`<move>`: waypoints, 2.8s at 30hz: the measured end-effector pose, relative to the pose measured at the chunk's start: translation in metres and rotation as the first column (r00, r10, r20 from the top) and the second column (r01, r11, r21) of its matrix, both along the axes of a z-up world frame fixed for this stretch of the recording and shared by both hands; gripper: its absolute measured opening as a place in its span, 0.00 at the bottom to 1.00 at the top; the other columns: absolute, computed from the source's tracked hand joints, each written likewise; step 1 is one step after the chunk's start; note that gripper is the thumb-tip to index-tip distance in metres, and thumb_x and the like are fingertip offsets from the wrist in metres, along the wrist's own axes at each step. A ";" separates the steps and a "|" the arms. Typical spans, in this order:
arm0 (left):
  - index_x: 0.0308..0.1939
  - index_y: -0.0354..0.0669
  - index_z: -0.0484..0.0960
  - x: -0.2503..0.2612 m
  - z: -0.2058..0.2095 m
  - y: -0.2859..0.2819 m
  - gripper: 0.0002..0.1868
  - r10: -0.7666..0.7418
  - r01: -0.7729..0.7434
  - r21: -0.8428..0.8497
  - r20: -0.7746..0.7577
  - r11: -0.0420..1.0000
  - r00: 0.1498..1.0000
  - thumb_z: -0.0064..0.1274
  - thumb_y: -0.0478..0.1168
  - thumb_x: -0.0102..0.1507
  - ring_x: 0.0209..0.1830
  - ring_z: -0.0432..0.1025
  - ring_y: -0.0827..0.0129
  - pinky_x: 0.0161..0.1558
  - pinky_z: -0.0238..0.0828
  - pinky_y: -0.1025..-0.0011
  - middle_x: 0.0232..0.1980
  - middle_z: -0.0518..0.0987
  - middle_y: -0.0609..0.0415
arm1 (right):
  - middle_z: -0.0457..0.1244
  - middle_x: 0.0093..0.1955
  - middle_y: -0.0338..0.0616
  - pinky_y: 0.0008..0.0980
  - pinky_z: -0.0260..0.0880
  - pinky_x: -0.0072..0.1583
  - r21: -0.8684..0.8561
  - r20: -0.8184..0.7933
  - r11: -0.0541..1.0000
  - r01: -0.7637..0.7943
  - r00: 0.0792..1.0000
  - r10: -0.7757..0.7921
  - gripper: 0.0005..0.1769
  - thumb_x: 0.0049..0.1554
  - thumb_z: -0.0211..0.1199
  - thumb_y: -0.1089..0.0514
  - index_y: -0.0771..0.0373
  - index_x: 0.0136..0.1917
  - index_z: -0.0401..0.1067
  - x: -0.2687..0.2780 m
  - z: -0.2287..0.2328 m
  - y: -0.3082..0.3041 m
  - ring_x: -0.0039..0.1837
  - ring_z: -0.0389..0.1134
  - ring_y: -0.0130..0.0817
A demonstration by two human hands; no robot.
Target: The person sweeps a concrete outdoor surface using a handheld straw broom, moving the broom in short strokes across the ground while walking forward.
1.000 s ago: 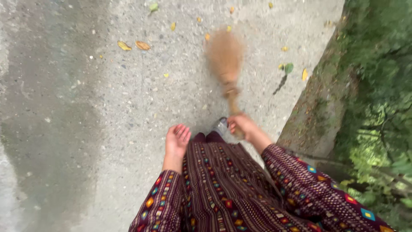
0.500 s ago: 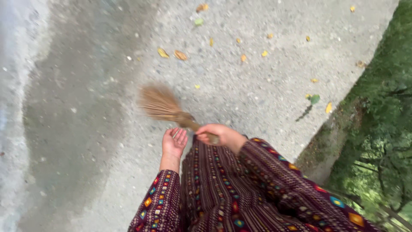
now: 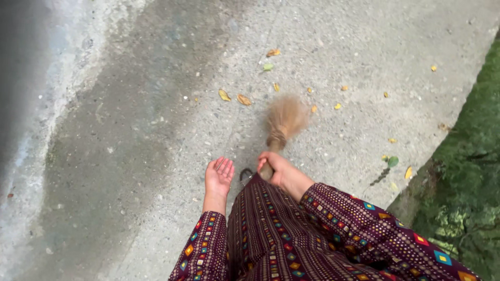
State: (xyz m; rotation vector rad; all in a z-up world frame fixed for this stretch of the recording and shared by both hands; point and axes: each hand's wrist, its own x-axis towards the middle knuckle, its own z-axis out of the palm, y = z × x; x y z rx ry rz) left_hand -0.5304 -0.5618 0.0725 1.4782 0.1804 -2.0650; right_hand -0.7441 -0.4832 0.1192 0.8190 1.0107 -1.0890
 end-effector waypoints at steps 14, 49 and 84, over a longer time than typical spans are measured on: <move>0.56 0.36 0.76 -0.008 0.004 0.018 0.21 0.239 -0.249 0.047 0.160 0.967 0.958 0.45 0.48 0.65 0.60 0.74 0.56 0.63 0.70 0.59 0.58 0.78 0.45 | 0.59 0.30 0.33 0.19 0.63 0.29 -0.289 0.077 0.718 -0.633 0.732 0.677 0.05 0.60 0.57 0.63 0.63 0.44 0.62 -0.025 -0.071 -0.112 0.28 0.59 0.19; 0.56 0.39 0.76 -0.187 -0.024 -0.203 0.21 -0.191 0.191 0.027 0.006 0.981 0.982 0.44 0.51 0.68 0.59 0.73 0.59 0.62 0.70 0.59 0.57 0.78 0.49 | 0.59 0.30 0.35 0.17 0.67 0.30 0.159 0.146 0.939 0.305 0.933 -0.328 0.09 0.59 0.58 0.65 0.62 0.39 0.61 -0.279 0.032 -0.157 0.28 0.60 0.20; 0.52 0.40 0.75 -0.246 -0.018 -0.273 0.17 -0.557 0.555 0.069 0.015 0.829 0.830 0.46 0.48 0.66 0.57 0.73 0.57 0.60 0.71 0.58 0.56 0.78 0.48 | 0.56 0.27 0.30 0.23 0.62 0.29 0.091 -0.377 0.971 0.221 0.910 -0.171 0.04 0.59 0.56 0.63 0.61 0.44 0.62 -0.262 0.058 -0.069 0.26 0.56 0.21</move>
